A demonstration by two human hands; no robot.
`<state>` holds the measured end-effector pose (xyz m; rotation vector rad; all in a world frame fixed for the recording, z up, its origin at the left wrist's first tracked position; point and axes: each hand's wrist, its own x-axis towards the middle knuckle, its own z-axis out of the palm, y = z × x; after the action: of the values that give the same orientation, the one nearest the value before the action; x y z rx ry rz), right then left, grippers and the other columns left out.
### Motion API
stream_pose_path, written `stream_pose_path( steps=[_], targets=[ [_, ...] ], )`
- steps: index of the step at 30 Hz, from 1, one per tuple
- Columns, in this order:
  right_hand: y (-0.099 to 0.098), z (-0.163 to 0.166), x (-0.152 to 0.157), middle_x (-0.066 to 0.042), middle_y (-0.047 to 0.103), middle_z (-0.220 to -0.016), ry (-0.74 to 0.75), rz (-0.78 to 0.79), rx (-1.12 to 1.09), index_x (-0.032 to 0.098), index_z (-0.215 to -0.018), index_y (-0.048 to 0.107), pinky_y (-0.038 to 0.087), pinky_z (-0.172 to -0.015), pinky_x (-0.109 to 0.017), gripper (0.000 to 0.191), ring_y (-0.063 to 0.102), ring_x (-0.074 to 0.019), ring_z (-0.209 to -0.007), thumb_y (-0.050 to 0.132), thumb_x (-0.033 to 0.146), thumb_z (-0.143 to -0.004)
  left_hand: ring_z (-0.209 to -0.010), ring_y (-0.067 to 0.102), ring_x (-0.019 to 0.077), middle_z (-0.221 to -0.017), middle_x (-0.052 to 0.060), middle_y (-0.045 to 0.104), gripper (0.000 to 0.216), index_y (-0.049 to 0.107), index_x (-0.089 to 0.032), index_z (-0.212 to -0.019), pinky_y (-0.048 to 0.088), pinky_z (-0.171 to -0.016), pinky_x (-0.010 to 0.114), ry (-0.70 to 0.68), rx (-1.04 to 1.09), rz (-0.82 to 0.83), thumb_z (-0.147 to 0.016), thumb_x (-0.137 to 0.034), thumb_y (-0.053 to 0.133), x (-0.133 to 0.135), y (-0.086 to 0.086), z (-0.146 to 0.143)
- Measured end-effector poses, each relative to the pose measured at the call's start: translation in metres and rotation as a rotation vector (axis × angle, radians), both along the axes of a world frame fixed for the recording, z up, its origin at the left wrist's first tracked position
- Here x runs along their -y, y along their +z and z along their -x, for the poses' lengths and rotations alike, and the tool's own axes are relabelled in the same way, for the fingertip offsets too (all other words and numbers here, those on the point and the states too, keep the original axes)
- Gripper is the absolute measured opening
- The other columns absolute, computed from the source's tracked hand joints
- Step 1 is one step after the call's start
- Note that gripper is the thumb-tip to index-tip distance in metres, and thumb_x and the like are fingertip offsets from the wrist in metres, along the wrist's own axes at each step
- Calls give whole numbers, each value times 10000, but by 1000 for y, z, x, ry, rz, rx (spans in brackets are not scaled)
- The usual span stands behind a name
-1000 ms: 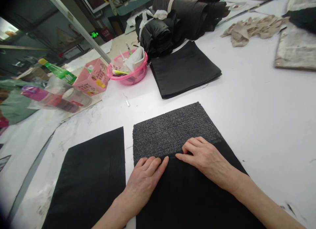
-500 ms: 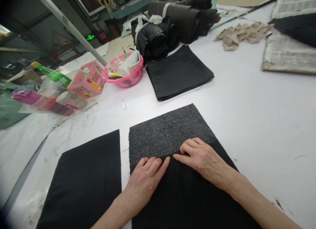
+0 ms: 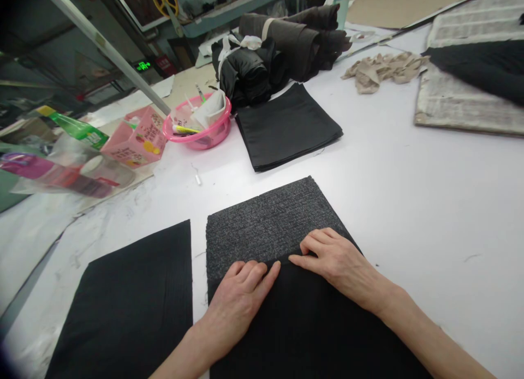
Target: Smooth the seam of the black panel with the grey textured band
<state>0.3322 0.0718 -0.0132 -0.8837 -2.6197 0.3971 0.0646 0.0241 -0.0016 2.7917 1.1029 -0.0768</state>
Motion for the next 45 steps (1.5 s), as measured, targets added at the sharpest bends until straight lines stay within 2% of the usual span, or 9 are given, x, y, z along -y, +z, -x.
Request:
stream_pose_path(
  steps=[5,10,14,22,33,39,45],
  targets=[
    [3,2,1,-56,525,-988,-3,-8,21,263,-1255,589,367,-851,-366,297,489,-204,-981,354,221,-1079,-943,515,207,-1076,76,548,512,296,-137,-1475,442,-834,372,0,-17,-10,-975,-122,403,-5,1,-5],
    [3,3,2,-54,522,-981,-11,-6,30,256,-1224,607,369,-833,-364,279,487,-197,-951,383,203,-1068,-1046,517,210,-1126,95,549,436,364,-112,-1427,435,-883,359,-56,-8,-81,-992,-94,337,-7,0,-12],
    [3,2,1,-43,525,-955,-32,5,10,273,-1201,626,375,-802,-342,253,491,-185,-899,439,196,-1048,-998,525,211,-1098,88,549,467,338,-72,-1437,444,-857,366,-73,-27,-87,-971,-71,357,-8,0,-16],
    [5,-18,-5,-36,542,-957,-82,38,-66,298,-1127,659,380,-786,-312,278,486,-170,-891,419,178,-1052,-930,511,206,-1052,73,547,523,305,-90,-1463,443,-816,371,-69,-18,-92,-950,-85,409,-8,-1,-20],
    [1,-21,-1,-44,542,-985,-72,-3,-32,314,-1198,636,399,-813,-330,311,498,-178,-933,403,170,-1050,-936,516,201,-1064,74,542,538,296,-111,-1471,447,-824,369,-55,-11,-72,-948,-88,422,-9,1,-20],
    [6,-20,-1,-46,541,-984,-76,-18,1,298,-1185,638,393,-814,-334,289,501,-184,-930,423,172,-1039,-1012,520,200,-1104,91,545,449,369,-88,-1421,444,-864,350,-85,-2,-117,-972,-76,368,-10,0,-25],
    [8,-19,-1,-45,536,-970,-79,-11,18,295,-1179,639,384,-813,-341,274,494,-187,-921,430,184,-1041,-855,520,184,-984,59,546,471,345,-82,-1432,449,-753,345,-116,-18,-131,-966,-100,411,-15,1,-36]
  ],
)
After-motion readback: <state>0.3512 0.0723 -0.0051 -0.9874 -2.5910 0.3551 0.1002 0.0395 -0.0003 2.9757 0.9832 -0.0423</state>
